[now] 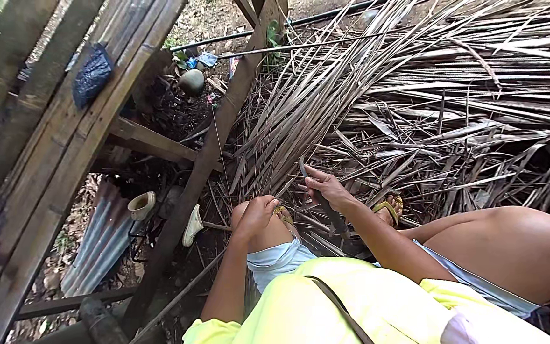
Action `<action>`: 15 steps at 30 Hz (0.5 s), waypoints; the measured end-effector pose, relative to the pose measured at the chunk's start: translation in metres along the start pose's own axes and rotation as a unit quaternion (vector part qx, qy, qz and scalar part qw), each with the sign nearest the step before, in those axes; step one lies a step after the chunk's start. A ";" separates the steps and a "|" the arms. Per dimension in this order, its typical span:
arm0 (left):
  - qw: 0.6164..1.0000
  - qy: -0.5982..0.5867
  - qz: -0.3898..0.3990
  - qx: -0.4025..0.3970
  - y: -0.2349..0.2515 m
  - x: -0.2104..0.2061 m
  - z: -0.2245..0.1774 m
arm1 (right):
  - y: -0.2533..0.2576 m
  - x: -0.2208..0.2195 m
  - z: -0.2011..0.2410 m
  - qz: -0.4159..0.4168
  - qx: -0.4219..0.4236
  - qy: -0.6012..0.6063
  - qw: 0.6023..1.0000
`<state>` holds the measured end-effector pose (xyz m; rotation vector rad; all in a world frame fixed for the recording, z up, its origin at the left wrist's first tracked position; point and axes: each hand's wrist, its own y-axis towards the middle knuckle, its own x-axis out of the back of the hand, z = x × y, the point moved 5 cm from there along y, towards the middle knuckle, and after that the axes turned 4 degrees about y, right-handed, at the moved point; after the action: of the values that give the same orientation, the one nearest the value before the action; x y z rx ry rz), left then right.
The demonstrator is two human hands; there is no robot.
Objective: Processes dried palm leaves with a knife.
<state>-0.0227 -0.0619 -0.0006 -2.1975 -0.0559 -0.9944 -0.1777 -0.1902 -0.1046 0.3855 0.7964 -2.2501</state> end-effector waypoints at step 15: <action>0.993 -0.098 0.044 -0.040 -0.026 0.009 0.028 | 0.012 0.052 0.037 -0.086 0.032 0.068 0.993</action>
<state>-0.0065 -0.0271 0.0082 -2.3435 -0.0087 -0.7413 -0.2071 -0.2480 -0.1060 0.5232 0.8587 -2.4352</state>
